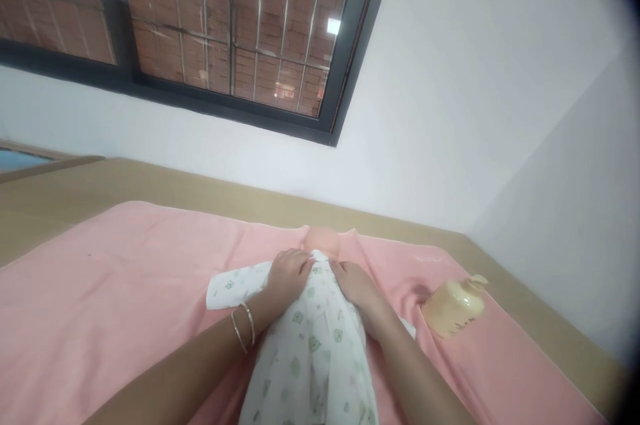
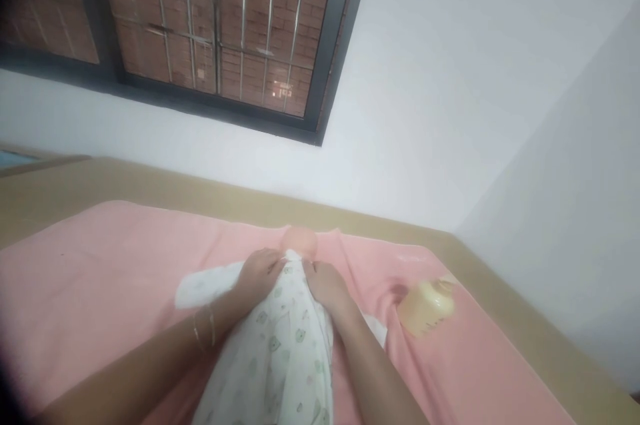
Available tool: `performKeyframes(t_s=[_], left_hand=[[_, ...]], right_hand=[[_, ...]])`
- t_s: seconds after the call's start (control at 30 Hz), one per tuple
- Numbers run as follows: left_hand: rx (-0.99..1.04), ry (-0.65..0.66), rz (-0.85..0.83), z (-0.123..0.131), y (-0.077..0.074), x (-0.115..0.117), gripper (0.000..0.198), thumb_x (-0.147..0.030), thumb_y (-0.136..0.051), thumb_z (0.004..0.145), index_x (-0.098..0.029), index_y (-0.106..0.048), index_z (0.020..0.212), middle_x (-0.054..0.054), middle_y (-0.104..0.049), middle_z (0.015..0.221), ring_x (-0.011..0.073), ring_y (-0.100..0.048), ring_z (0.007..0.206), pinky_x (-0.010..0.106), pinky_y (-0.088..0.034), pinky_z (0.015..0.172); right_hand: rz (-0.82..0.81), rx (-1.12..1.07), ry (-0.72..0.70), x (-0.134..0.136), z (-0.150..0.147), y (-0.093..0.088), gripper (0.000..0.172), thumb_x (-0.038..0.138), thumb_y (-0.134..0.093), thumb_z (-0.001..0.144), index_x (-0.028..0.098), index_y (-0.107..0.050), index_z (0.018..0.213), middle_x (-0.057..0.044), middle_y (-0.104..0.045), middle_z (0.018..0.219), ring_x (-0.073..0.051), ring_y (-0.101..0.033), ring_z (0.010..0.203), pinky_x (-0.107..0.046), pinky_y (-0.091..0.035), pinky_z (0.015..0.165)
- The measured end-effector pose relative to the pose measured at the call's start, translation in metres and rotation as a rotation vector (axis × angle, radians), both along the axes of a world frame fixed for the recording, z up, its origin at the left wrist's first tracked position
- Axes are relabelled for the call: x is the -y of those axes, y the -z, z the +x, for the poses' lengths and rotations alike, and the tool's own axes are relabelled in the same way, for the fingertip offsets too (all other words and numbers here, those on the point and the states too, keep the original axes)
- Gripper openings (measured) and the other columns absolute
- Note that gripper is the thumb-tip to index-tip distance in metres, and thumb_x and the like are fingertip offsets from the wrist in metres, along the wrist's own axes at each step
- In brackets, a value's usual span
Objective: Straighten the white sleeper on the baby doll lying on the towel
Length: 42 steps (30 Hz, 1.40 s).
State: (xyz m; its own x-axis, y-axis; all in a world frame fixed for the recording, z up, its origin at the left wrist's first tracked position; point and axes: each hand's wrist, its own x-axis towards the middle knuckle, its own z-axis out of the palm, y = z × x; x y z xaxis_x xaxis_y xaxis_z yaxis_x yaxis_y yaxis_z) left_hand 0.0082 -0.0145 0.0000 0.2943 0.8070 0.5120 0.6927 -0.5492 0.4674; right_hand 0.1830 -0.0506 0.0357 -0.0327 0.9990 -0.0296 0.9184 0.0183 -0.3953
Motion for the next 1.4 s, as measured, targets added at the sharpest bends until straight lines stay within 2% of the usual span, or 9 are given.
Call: performKeyframes(t_s=[0.23, 0.33, 0.53, 0.73, 0.83, 1.0, 1.13, 1.23, 1.4], left_hand=[[-0.045, -0.042, -0.205, -0.005, 0.004, -0.007, 0.043, -0.035, -0.029, 0.093, -0.018, -0.056, 0.065, 0.004, -0.062, 0.069, 0.0158, -0.053, 0.064, 0.027, -0.034, 0.06], [-0.036, 0.008, -0.131, -0.004, 0.001, -0.007, 0.04, -0.033, -0.031, 0.093, -0.017, -0.058, 0.068, 0.004, -0.063, 0.073, 0.0161, -0.054, 0.069, 0.028, -0.036, 0.065], [-0.024, 0.052, -0.038, 0.002, -0.005, -0.003, 0.03, -0.029, -0.038, 0.09, -0.018, -0.063, 0.078, 0.005, -0.066, 0.086, 0.0182, -0.056, 0.084, 0.03, -0.038, 0.079], [-0.071, -0.038, -0.319, -0.004, 0.0, -0.009, 0.047, -0.042, -0.028, 0.093, -0.018, -0.063, 0.075, 0.006, -0.067, 0.081, 0.0194, -0.058, 0.073, 0.029, -0.038, 0.065], [-0.042, 0.002, -0.24, -0.005, -0.003, -0.006, 0.047, -0.04, -0.027, 0.094, -0.017, -0.063, 0.074, 0.006, -0.067, 0.08, 0.0184, -0.058, 0.074, 0.029, -0.038, 0.068], [0.029, 0.085, -0.102, -0.002, -0.009, 0.001, 0.035, -0.032, -0.035, 0.091, -0.019, -0.064, 0.077, 0.003, -0.067, 0.087, 0.0169, -0.057, 0.082, 0.028, -0.039, 0.077], [-0.009, -0.035, -0.277, -0.005, -0.004, -0.004, 0.042, -0.042, -0.031, 0.092, -0.019, -0.063, 0.075, 0.005, -0.067, 0.081, 0.019, -0.058, 0.075, 0.029, -0.039, 0.069], [-0.064, -0.04, -0.36, -0.008, -0.001, -0.01, 0.05, -0.047, -0.027, 0.092, -0.018, -0.063, 0.074, 0.007, -0.067, 0.079, 0.0205, -0.059, 0.073, 0.03, -0.039, 0.066], [-0.055, 0.02, -0.236, -0.004, -0.006, -0.004, 0.045, -0.04, -0.028, 0.093, -0.018, -0.064, 0.076, 0.006, -0.067, 0.082, 0.0191, -0.059, 0.076, 0.029, -0.04, 0.069]], right_hand=[[0.3, 0.23, -0.035, 0.024, -0.03, 0.0, 0.046, 0.037, -0.024, 0.096, 0.013, -0.063, 0.096, -0.016, -0.065, 0.095, -0.025, -0.057, 0.093, -0.031, -0.037, 0.078], [0.221, 0.205, 0.014, 0.019, -0.027, -0.001, 0.052, 0.045, -0.022, 0.096, 0.012, -0.063, 0.097, -0.017, -0.066, 0.095, -0.025, -0.059, 0.09, -0.032, -0.037, 0.076], [-0.105, -0.117, 0.011, 0.0, 0.001, -0.007, 0.073, 0.059, -0.009, 0.094, 0.015, -0.067, 0.095, -0.014, -0.068, 0.098, -0.022, -0.061, 0.085, -0.028, -0.039, 0.069], [0.144, 0.129, 0.008, 0.02, -0.021, -0.011, 0.063, 0.056, -0.02, 0.094, 0.013, -0.065, 0.099, -0.017, -0.066, 0.096, -0.026, -0.059, 0.088, -0.031, -0.038, 0.073], [0.097, 0.111, 0.03, 0.017, -0.019, -0.01, 0.064, 0.059, -0.019, 0.093, 0.014, -0.066, 0.098, -0.017, -0.066, 0.096, -0.026, -0.06, 0.087, -0.031, -0.038, 0.072], [-0.112, -0.15, 0.027, 0.006, 0.0, -0.009, 0.075, 0.064, -0.01, 0.092, 0.015, -0.066, 0.1, -0.015, -0.067, 0.1, -0.023, -0.062, 0.085, -0.029, -0.039, 0.069], [0.068, 0.032, 0.014, 0.015, -0.013, -0.007, 0.065, 0.056, -0.017, 0.094, 0.014, -0.065, 0.098, -0.016, -0.066, 0.097, -0.025, -0.06, 0.091, -0.031, -0.038, 0.075], [0.21, 0.139, 0.003, 0.021, -0.027, -0.005, 0.054, 0.053, -0.026, 0.094, 0.013, -0.063, 0.099, -0.017, -0.065, 0.097, -0.026, -0.058, 0.095, -0.032, -0.037, 0.079], [0.016, -0.042, 0.101, 0.009, -0.014, -0.007, 0.063, 0.058, -0.022, 0.092, 0.012, -0.065, 0.098, -0.017, -0.067, 0.098, -0.025, -0.061, 0.089, -0.03, -0.039, 0.072]])
